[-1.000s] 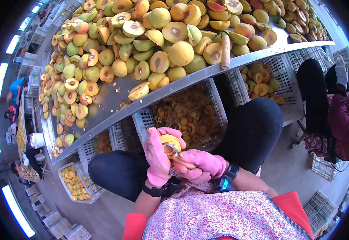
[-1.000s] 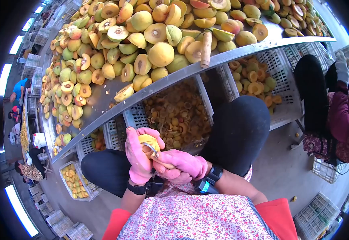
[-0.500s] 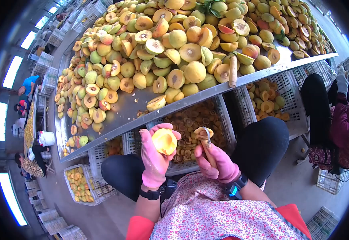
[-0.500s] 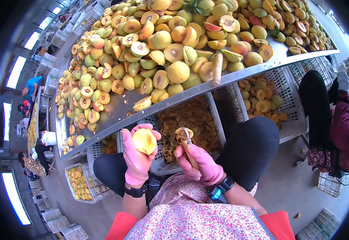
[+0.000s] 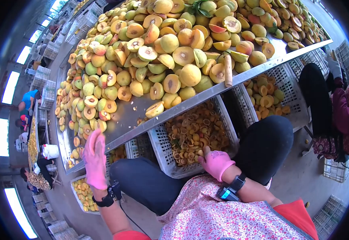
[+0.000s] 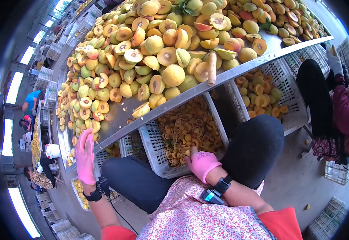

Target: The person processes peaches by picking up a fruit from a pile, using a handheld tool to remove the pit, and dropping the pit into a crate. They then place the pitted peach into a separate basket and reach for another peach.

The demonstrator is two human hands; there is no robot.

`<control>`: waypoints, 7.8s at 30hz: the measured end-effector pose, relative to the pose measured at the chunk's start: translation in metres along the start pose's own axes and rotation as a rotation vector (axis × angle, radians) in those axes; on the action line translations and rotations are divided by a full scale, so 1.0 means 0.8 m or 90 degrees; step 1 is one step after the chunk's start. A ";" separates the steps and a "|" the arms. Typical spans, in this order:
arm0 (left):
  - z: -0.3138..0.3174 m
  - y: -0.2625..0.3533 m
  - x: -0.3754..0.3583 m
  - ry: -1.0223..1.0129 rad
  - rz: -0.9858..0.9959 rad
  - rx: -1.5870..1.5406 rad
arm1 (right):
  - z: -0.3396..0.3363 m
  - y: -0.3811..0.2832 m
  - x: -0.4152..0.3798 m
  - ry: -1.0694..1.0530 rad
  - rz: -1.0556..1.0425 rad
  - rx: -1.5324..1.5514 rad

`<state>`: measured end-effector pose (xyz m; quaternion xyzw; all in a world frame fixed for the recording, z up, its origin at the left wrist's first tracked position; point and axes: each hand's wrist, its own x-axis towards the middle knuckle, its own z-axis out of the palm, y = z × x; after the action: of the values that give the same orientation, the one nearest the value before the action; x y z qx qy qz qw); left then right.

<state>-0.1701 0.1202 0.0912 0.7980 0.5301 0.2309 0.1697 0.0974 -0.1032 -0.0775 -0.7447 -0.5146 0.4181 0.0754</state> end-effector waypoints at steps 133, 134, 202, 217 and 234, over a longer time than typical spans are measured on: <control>0.182 0.086 -0.073 -0.560 -0.086 -0.660 | -0.045 -0.039 -0.026 -0.626 -0.041 0.854; 0.183 0.086 -0.073 -0.532 -0.072 -0.674 | -0.043 -0.040 -0.026 -0.593 -0.055 0.838; 0.130 0.041 0.142 -0.331 -0.221 -0.694 | -0.054 -0.035 -0.022 -0.216 -0.153 0.928; 0.193 0.138 -0.103 -0.007 -0.228 -0.690 | -0.062 -0.078 -0.038 0.064 -0.226 0.429; 0.203 0.150 -0.123 0.074 -0.125 -0.629 | -0.058 -0.067 -0.047 -0.219 -0.149 0.737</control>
<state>-0.0211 -0.0205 -0.0013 0.5547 0.4388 0.4811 0.5180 0.0878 -0.0949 0.0015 -0.4437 -0.2870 0.7327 0.4289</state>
